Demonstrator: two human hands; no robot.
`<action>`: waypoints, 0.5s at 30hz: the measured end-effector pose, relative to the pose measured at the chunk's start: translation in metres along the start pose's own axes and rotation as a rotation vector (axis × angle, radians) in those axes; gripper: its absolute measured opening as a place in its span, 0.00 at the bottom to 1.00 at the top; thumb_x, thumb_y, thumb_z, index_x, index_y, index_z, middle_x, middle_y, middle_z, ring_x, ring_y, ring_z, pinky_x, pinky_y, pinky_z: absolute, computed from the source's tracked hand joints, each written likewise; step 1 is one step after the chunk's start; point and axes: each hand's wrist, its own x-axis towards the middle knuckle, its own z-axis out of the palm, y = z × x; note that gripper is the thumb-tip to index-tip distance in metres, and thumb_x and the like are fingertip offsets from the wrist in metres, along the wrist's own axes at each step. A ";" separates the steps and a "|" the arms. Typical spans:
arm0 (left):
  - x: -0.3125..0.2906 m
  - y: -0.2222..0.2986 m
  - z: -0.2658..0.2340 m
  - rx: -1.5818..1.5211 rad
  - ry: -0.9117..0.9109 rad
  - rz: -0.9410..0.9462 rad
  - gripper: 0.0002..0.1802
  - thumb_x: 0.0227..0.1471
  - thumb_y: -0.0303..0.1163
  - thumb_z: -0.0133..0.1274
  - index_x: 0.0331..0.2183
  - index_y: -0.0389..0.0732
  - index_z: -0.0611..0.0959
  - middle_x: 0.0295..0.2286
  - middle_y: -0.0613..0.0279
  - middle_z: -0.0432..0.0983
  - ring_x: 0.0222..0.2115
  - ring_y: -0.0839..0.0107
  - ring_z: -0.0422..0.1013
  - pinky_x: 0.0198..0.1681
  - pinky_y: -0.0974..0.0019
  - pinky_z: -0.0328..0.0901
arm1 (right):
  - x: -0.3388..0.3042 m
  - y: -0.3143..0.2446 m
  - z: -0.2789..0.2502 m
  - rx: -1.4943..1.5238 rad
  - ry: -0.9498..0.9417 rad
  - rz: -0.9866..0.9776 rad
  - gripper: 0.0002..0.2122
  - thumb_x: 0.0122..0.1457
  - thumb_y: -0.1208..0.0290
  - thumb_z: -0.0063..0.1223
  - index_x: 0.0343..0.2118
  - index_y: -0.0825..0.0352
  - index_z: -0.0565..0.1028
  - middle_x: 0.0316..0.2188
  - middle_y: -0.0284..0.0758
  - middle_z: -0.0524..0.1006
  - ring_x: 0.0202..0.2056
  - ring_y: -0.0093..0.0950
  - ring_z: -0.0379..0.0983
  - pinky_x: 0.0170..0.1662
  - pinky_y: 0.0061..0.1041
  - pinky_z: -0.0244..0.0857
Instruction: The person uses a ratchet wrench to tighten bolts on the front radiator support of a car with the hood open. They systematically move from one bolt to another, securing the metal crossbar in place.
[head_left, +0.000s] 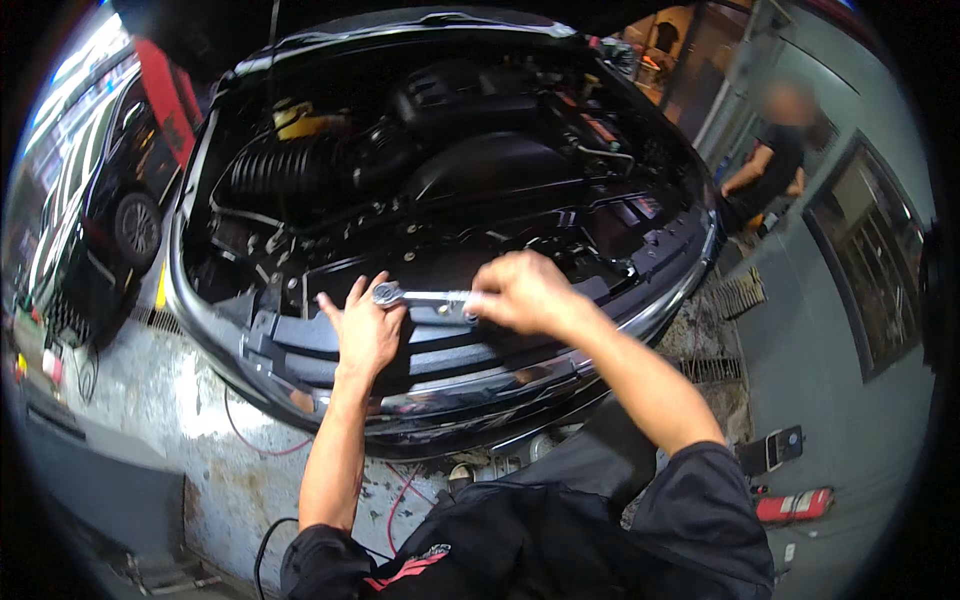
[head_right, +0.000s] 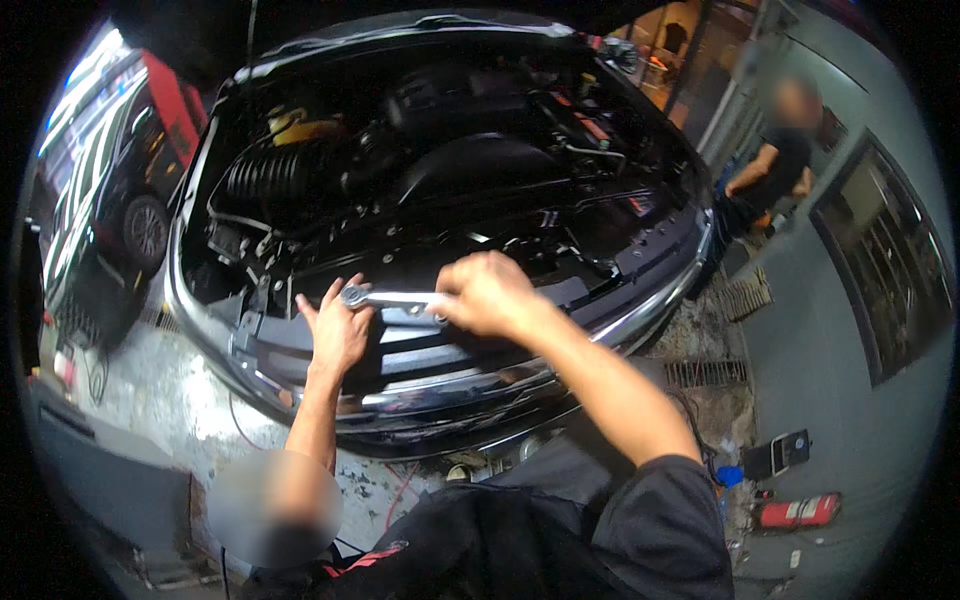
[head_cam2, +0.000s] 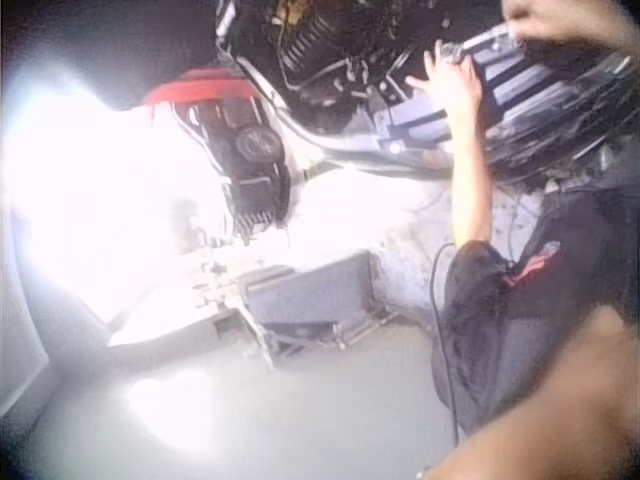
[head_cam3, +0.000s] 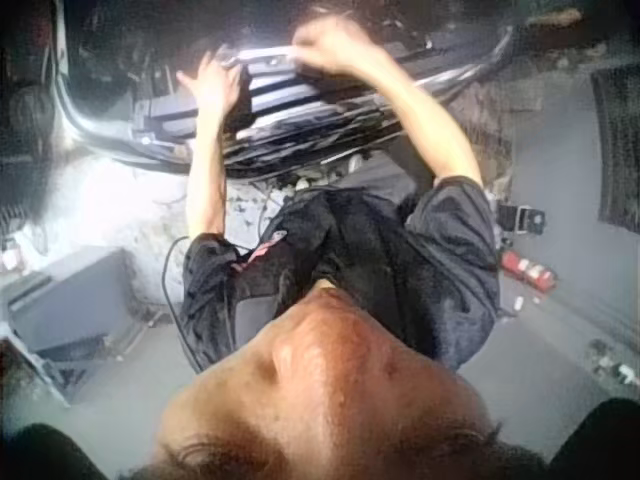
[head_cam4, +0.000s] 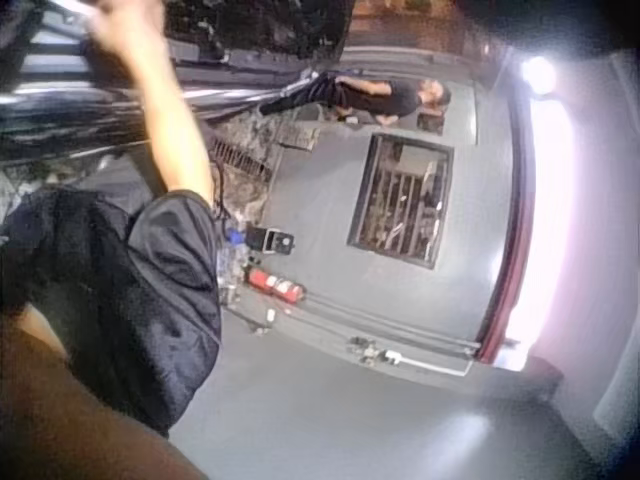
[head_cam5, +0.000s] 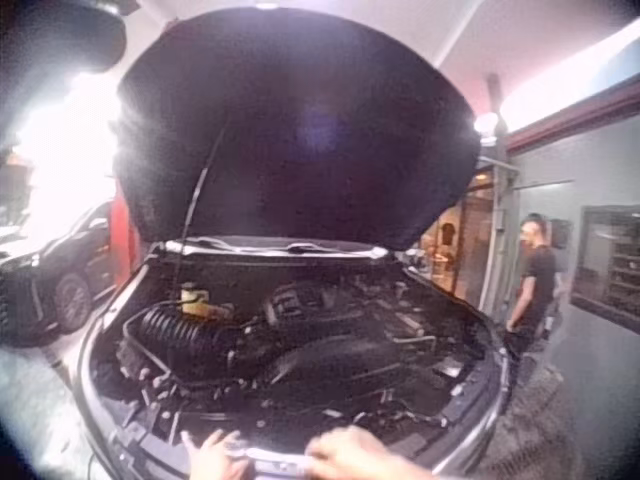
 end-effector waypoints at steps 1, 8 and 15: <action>-0.001 -0.003 0.004 -0.019 0.032 -0.041 0.16 0.55 0.39 0.53 0.44 0.46 0.86 0.58 0.61 0.72 0.62 0.53 0.62 0.61 0.17 0.32 | -0.017 -0.027 0.004 0.016 0.044 0.092 0.15 0.53 0.52 0.65 0.31 0.62 0.83 0.28 0.41 0.82 0.33 0.42 0.80 0.37 0.39 0.74; 0.006 0.024 0.004 0.060 0.041 -0.212 0.26 0.66 0.55 0.43 0.50 0.48 0.83 0.58 0.62 0.72 0.62 0.54 0.63 0.61 0.18 0.35 | -0.056 -0.104 0.061 0.370 0.079 0.333 0.15 0.59 0.56 0.60 0.29 0.66 0.76 0.18 0.45 0.77 0.24 0.47 0.78 0.29 0.43 0.70; 0.008 0.016 0.002 0.085 -0.033 -0.154 0.24 0.65 0.51 0.43 0.53 0.52 0.82 0.64 0.62 0.62 0.66 0.52 0.54 0.63 0.21 0.31 | 0.015 -0.007 -0.016 -0.208 -0.193 0.137 0.14 0.57 0.53 0.61 0.35 0.60 0.83 0.32 0.37 0.83 0.42 0.40 0.78 0.47 0.40 0.68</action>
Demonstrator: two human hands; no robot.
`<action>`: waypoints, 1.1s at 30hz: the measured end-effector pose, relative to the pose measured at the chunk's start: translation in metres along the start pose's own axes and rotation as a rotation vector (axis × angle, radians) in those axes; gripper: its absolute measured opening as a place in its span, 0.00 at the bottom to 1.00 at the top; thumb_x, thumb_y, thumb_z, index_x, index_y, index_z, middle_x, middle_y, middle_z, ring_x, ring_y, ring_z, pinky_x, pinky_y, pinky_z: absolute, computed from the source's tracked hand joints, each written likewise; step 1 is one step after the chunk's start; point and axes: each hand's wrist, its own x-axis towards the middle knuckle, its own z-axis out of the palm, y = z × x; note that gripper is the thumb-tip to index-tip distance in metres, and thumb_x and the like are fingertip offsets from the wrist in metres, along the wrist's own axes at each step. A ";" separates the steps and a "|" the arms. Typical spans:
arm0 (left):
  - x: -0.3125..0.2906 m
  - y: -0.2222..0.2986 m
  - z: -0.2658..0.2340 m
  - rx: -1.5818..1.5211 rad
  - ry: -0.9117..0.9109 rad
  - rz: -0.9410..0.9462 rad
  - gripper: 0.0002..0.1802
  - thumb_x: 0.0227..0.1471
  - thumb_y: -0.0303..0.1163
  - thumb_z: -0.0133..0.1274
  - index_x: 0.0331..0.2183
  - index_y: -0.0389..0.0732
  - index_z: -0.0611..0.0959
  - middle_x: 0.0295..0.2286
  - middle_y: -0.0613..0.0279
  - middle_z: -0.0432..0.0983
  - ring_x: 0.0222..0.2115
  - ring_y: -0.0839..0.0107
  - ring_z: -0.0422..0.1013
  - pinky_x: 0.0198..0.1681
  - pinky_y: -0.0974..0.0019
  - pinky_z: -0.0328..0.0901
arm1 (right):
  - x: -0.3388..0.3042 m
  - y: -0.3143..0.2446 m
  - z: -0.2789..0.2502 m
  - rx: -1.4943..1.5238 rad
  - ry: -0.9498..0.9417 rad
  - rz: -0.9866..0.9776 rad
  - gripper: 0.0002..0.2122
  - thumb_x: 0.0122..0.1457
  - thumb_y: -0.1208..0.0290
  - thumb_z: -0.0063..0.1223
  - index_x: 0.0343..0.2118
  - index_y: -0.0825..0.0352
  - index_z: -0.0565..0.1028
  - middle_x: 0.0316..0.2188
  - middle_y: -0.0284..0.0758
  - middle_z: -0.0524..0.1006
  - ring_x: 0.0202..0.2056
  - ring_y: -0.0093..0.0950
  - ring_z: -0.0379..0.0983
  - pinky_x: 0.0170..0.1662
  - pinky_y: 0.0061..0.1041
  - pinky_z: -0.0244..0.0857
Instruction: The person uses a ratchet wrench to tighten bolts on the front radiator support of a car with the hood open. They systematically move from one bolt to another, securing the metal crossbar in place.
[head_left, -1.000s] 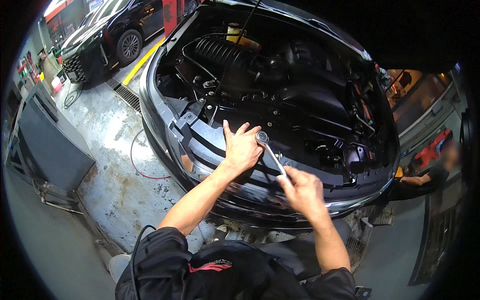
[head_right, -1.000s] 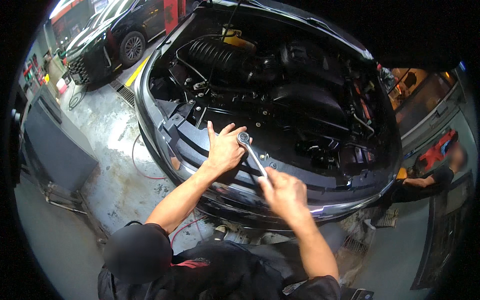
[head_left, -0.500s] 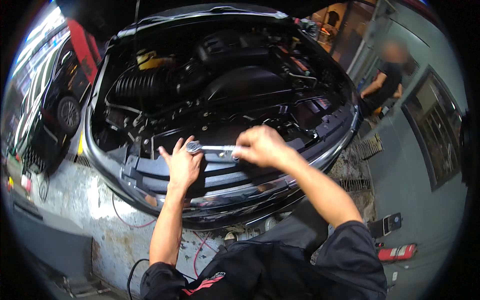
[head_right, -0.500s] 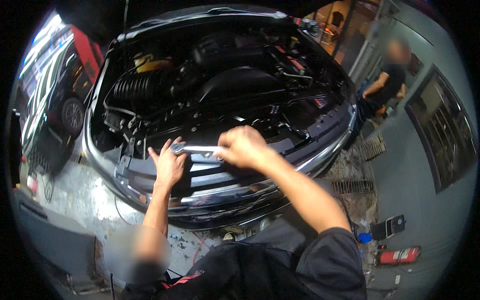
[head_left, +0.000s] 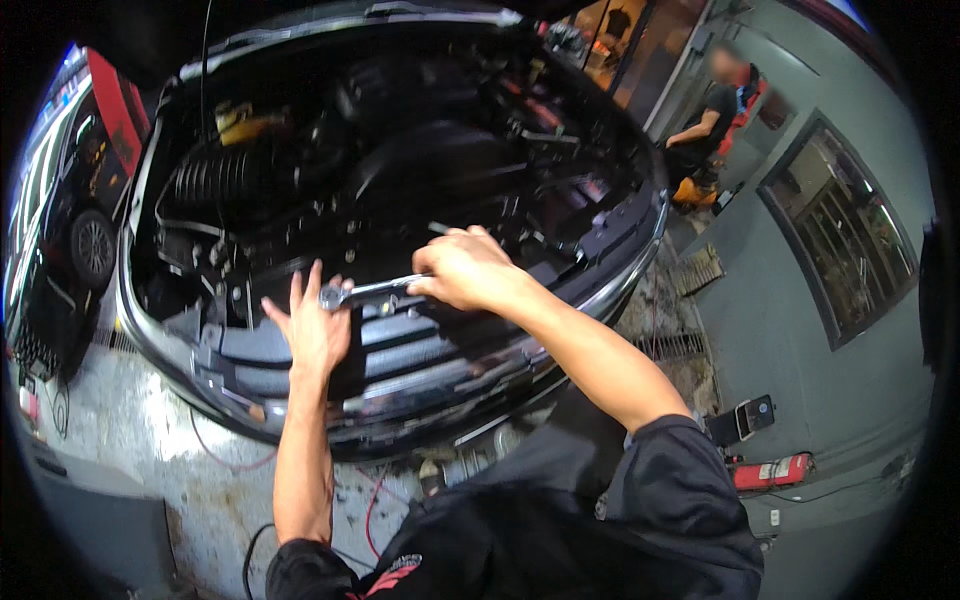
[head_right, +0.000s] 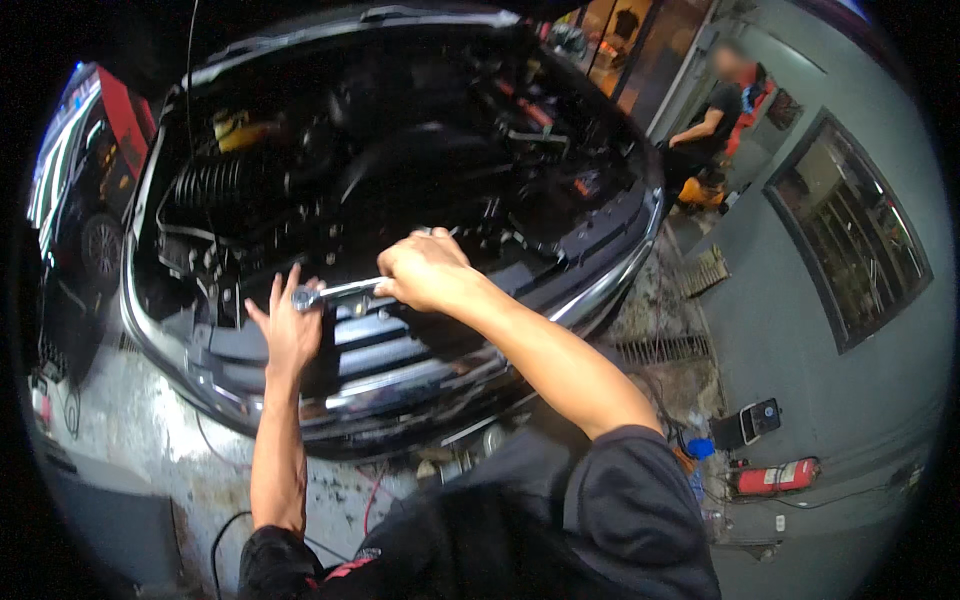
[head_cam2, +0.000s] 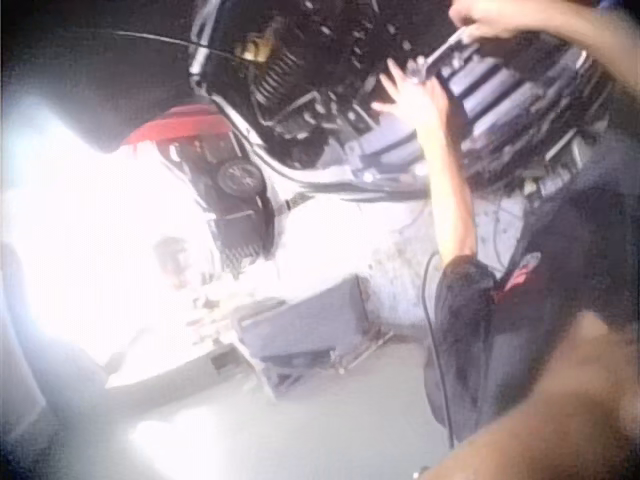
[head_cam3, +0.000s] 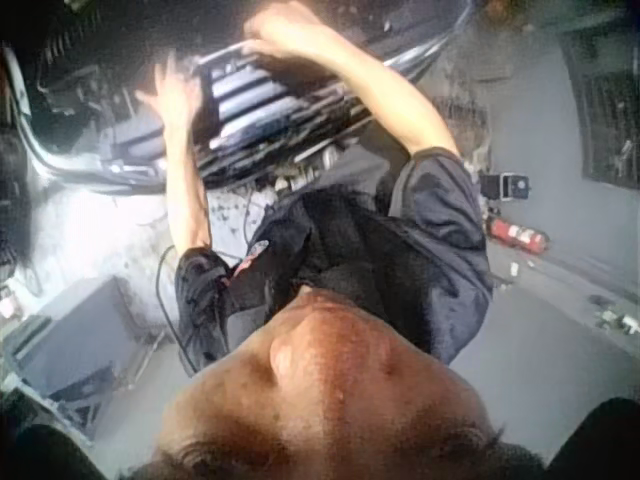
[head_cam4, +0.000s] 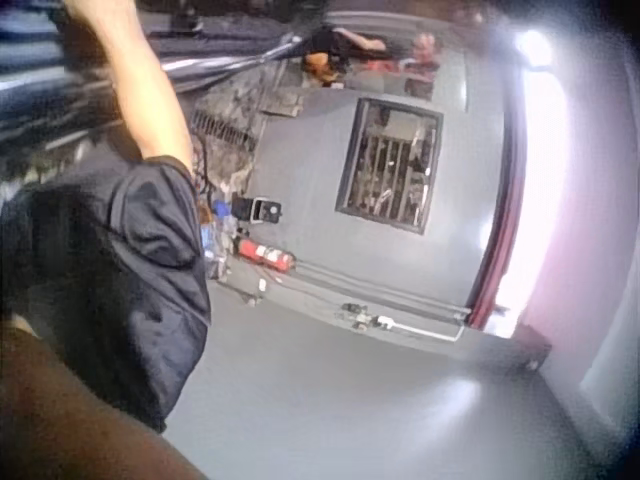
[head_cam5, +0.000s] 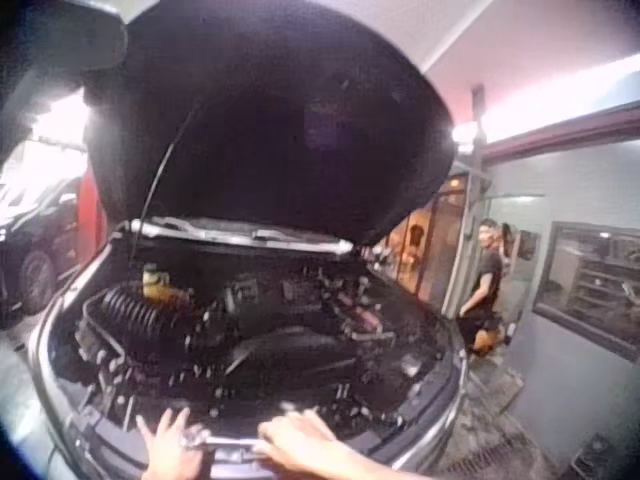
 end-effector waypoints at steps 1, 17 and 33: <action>-0.001 -0.002 -0.003 -0.027 -0.027 -0.009 0.23 0.64 0.51 0.45 0.53 0.52 0.82 0.65 0.63 0.60 0.67 0.52 0.53 0.64 0.21 0.30 | 0.023 0.009 -0.001 -0.048 0.005 -0.094 0.14 0.57 0.52 0.61 0.36 0.59 0.84 0.34 0.35 0.83 0.45 0.38 0.76 0.49 0.39 0.67; -0.002 0.027 -0.008 -0.113 0.086 -0.223 0.28 0.65 0.53 0.44 0.49 0.42 0.84 0.60 0.53 0.68 0.64 0.51 0.59 0.63 0.22 0.32 | -0.065 -0.097 0.075 0.505 0.156 0.145 0.15 0.60 0.56 0.57 0.43 0.63 0.78 0.23 0.47 0.80 0.30 0.48 0.80 0.37 0.44 0.74; 0.012 0.009 -0.017 -0.071 -0.157 -0.074 0.32 0.64 0.59 0.40 0.61 0.54 0.74 0.69 0.52 0.46 0.70 0.48 0.42 0.66 0.26 0.26 | 0.083 0.021 -0.015 0.067 -0.063 -0.052 0.20 0.51 0.57 0.69 0.44 0.60 0.82 0.40 0.42 0.83 0.47 0.41 0.79 0.50 0.38 0.71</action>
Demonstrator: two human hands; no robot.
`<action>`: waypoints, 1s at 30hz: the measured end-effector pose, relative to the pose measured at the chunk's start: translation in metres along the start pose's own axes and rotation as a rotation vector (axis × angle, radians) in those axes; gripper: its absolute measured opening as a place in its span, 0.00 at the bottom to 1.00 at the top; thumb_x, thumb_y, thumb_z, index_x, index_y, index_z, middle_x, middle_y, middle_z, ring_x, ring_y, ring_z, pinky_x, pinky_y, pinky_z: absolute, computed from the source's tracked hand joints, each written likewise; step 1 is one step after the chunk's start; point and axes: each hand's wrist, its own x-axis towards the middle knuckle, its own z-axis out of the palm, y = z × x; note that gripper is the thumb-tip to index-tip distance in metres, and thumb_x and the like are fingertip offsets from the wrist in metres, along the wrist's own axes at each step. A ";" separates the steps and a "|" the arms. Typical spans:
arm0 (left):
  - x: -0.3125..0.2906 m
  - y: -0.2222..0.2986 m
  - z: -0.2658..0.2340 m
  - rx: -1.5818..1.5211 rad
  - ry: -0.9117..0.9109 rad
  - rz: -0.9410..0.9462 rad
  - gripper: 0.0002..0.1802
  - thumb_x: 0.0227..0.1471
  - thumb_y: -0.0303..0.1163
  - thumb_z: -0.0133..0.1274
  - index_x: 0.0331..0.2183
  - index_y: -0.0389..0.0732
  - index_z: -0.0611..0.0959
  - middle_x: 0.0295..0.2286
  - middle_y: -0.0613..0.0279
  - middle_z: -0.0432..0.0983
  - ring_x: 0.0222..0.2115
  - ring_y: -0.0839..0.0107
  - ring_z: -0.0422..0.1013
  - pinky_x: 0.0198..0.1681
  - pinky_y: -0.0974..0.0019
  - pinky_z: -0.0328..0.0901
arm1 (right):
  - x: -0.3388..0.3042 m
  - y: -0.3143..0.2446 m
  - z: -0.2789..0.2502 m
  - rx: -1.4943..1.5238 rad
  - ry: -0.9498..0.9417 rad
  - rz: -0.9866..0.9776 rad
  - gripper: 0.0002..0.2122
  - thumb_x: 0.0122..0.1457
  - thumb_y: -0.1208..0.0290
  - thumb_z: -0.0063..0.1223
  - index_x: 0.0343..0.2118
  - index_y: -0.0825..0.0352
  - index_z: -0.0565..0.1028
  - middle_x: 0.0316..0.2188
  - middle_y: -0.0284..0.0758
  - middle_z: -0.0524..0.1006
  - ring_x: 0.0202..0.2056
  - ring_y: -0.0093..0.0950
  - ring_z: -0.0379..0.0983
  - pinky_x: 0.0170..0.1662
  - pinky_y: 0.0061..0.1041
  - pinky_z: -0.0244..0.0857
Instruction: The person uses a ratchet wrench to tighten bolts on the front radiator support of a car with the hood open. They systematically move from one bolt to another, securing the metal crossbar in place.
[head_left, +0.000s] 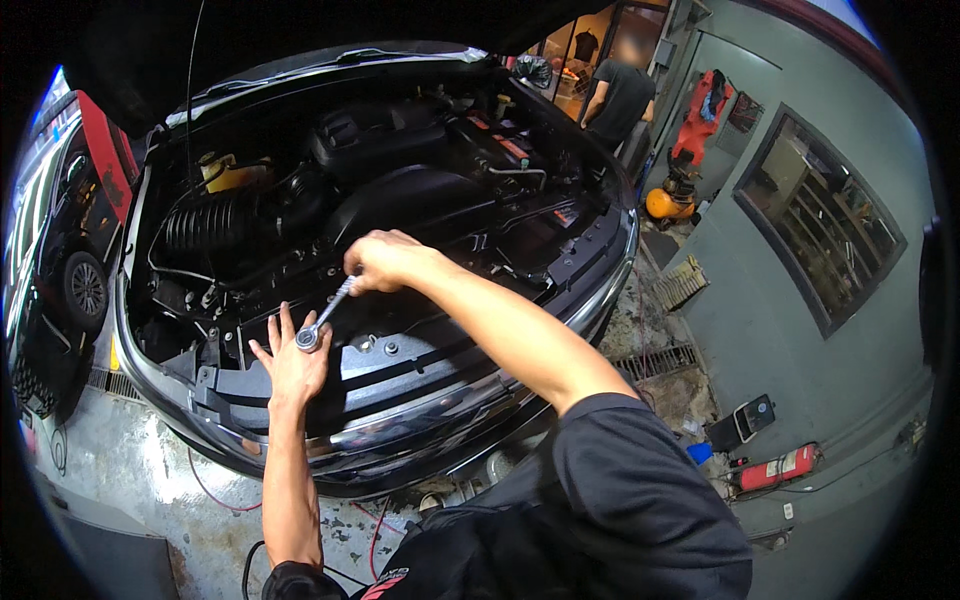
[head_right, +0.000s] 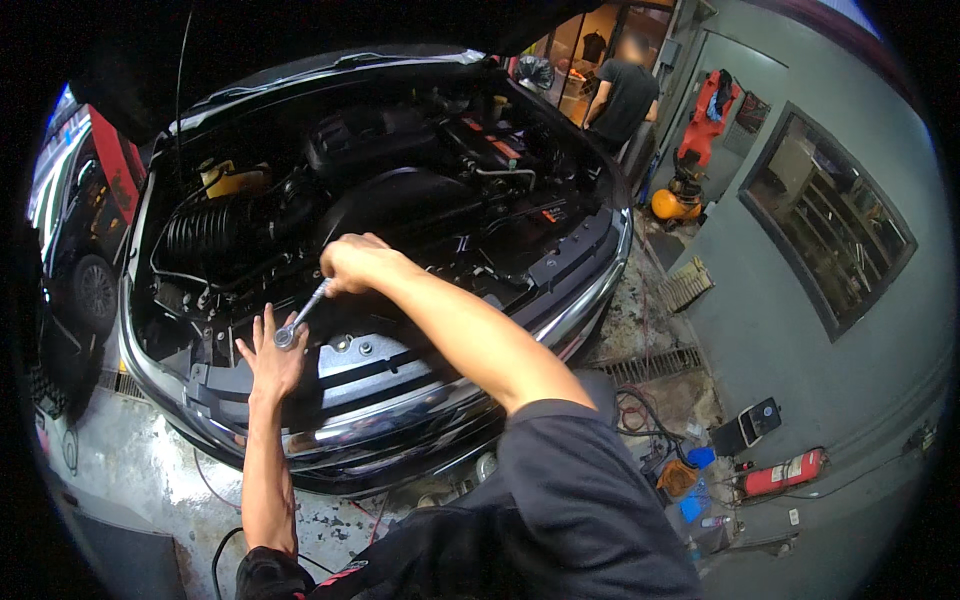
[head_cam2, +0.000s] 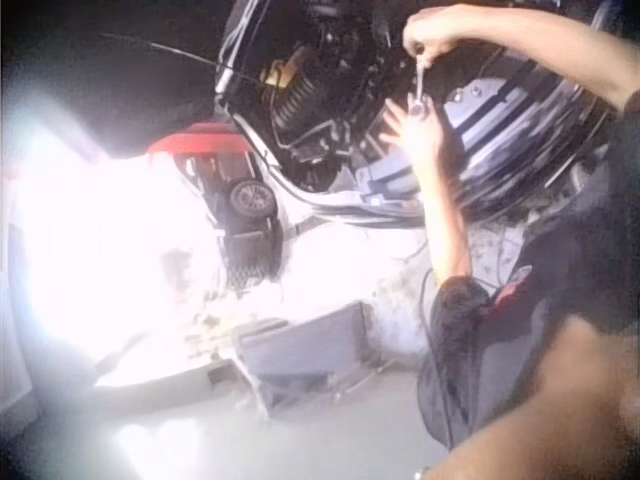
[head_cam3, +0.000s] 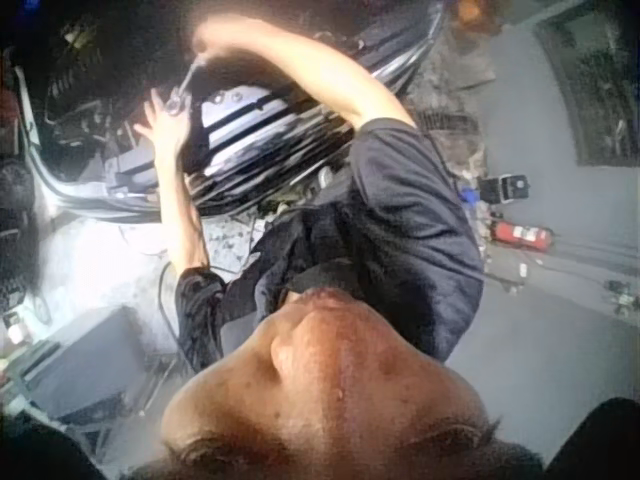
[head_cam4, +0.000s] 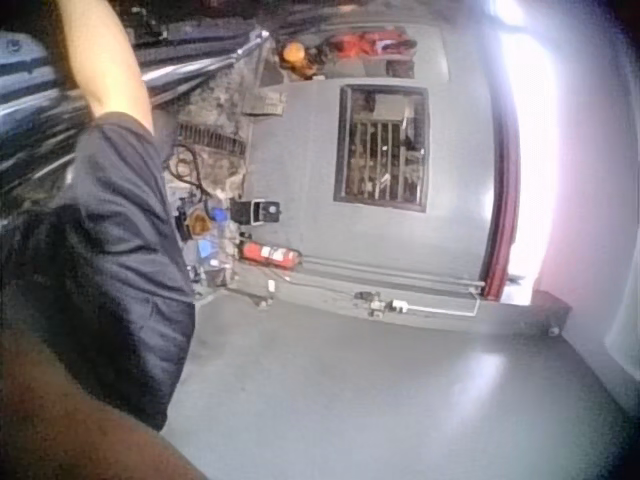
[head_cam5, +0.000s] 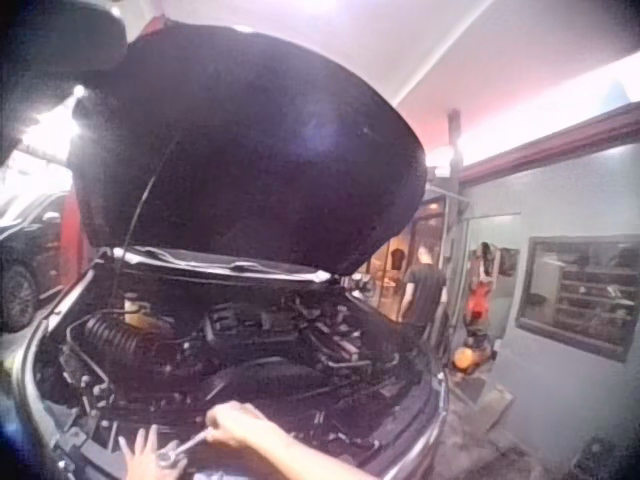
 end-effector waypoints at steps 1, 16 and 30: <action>-0.005 -0.012 -0.002 0.027 0.002 -0.027 0.33 0.63 0.59 0.42 0.61 0.51 0.74 0.69 0.51 0.47 0.70 0.48 0.42 0.66 0.25 0.27 | -0.012 -0.012 0.002 -0.010 -0.024 0.009 0.21 0.50 0.54 0.69 0.44 0.60 0.82 0.39 0.42 0.83 0.46 0.41 0.79 0.50 0.38 0.72; -0.011 -0.011 0.007 0.038 0.124 -0.059 0.34 0.66 0.60 0.34 0.56 0.48 0.80 0.66 0.50 0.56 0.68 0.47 0.49 0.64 0.22 0.29 | -0.121 -0.102 0.047 0.415 -0.057 0.138 0.18 0.55 0.54 0.62 0.40 0.65 0.82 0.31 0.47 0.82 0.37 0.45 0.81 0.43 0.41 0.74; 0.009 -0.019 -0.013 -0.018 -0.156 0.128 0.38 0.61 0.69 0.36 0.63 0.60 0.72 0.71 0.51 0.36 0.71 0.45 0.31 0.67 0.29 0.26 | 0.039 -0.004 0.012 -0.138 0.053 -0.197 0.15 0.53 0.61 0.65 0.42 0.59 0.83 0.40 0.40 0.82 0.46 0.42 0.78 0.49 0.40 0.72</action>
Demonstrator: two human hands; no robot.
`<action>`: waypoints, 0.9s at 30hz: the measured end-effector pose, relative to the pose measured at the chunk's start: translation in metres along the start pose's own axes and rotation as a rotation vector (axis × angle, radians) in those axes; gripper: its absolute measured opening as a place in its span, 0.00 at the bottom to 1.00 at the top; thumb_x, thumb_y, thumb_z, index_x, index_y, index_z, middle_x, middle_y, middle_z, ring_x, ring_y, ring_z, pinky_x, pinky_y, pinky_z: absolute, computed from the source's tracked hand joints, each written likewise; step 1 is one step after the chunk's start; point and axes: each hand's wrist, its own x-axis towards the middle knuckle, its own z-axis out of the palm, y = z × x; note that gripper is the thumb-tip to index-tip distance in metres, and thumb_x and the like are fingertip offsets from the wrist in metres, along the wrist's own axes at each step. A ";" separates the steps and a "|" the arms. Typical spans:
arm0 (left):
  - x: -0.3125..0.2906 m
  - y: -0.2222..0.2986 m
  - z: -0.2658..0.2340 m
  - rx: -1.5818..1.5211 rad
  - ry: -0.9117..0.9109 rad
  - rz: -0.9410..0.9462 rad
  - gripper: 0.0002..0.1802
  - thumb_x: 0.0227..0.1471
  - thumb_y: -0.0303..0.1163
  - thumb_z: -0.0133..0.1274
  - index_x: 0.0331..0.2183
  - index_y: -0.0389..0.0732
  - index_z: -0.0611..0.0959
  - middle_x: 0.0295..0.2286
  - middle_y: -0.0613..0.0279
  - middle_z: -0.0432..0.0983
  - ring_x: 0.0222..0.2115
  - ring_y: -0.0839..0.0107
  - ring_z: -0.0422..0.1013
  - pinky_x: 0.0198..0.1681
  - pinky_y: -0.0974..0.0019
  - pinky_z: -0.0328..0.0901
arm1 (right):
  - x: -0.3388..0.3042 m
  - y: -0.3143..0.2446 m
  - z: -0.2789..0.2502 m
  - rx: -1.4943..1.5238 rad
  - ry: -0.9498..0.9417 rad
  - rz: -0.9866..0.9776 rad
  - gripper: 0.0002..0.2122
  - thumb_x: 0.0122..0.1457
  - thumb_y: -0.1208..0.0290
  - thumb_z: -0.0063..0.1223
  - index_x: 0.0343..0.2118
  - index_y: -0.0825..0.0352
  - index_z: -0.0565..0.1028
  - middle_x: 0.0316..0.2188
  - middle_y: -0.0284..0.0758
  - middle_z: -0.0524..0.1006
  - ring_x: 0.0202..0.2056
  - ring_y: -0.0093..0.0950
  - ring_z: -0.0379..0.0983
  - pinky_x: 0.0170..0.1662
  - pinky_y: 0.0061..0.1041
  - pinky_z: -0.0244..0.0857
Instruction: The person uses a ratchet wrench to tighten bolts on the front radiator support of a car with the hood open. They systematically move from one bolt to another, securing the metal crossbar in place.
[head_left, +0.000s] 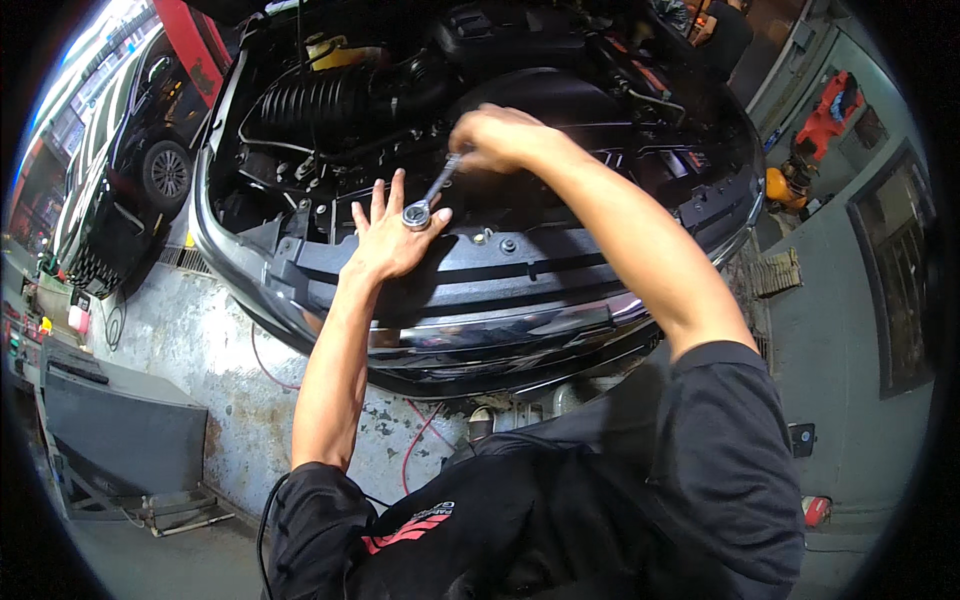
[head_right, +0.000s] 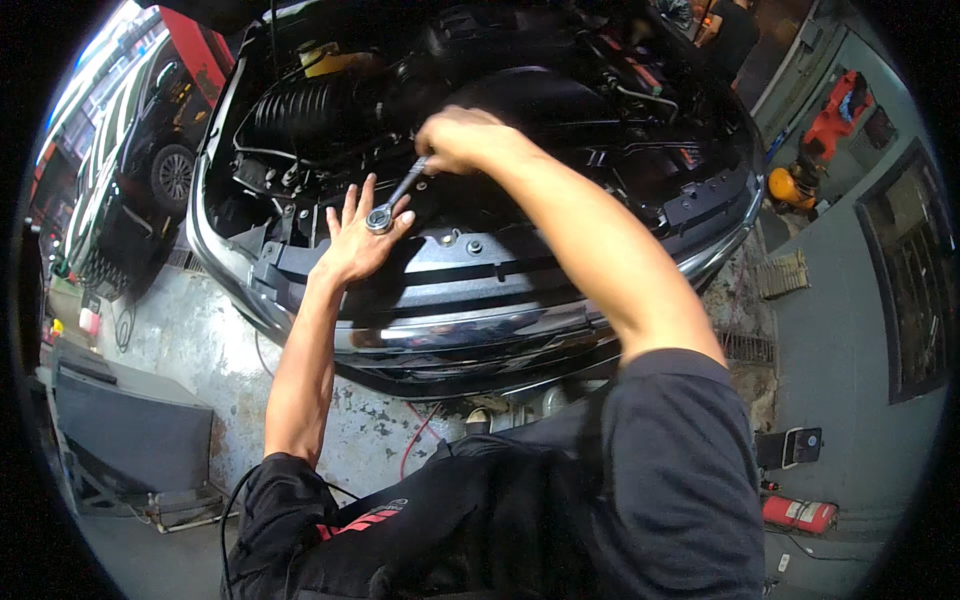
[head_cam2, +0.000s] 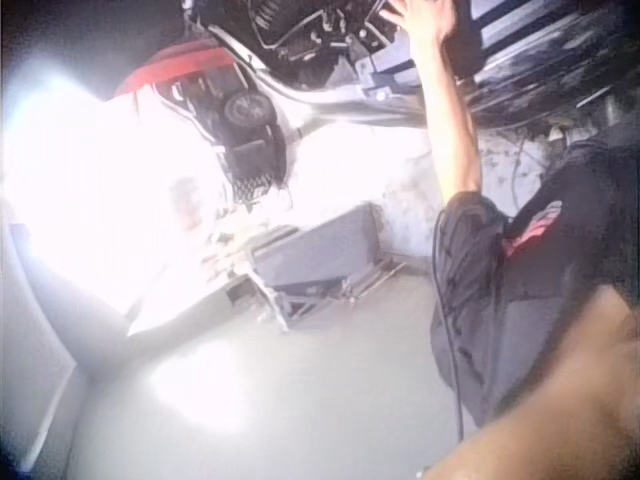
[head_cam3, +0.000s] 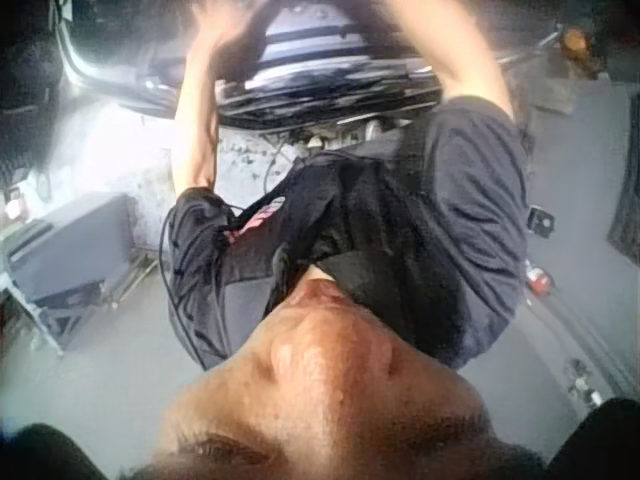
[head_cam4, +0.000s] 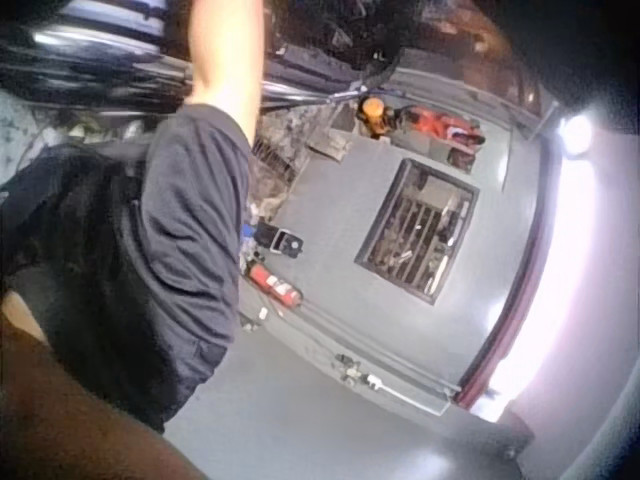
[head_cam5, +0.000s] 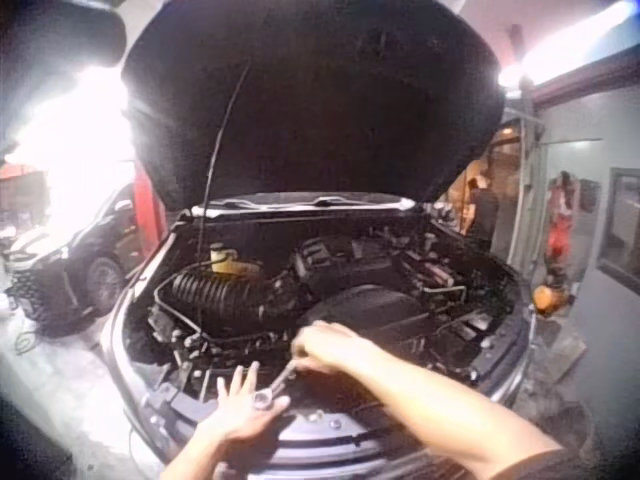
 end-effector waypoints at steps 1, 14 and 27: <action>-0.004 -0.005 -0.005 0.022 -0.053 -0.015 0.39 0.60 0.69 0.37 0.64 0.61 0.69 0.71 0.49 0.36 0.71 0.45 0.30 0.67 0.29 0.26 | -0.014 -0.003 0.003 0.054 -0.035 0.036 0.14 0.54 0.62 0.64 0.42 0.61 0.83 0.39 0.42 0.82 0.44 0.43 0.78 0.48 0.40 0.72; -0.016 0.005 0.008 0.106 0.248 -0.048 0.32 0.58 0.64 0.47 0.52 0.52 0.83 0.67 0.50 0.54 0.68 0.47 0.46 0.63 0.19 0.33 | -0.134 -0.182 0.043 0.899 0.023 0.441 0.17 0.57 0.60 0.63 0.28 0.72 0.75 0.18 0.43 0.78 0.25 0.37 0.80 0.32 0.36 0.71; -0.010 0.002 0.000 -0.031 0.050 0.171 0.32 0.60 0.62 0.43 0.51 0.49 0.83 0.68 0.48 0.48 0.70 0.42 0.38 0.66 0.25 0.31 | 0.016 -0.033 -0.009 -0.246 -0.080 -0.178 0.10 0.48 0.72 0.65 0.36 0.60 0.82 0.42 0.36 0.82 0.46 0.39 0.75 0.49 0.38 0.68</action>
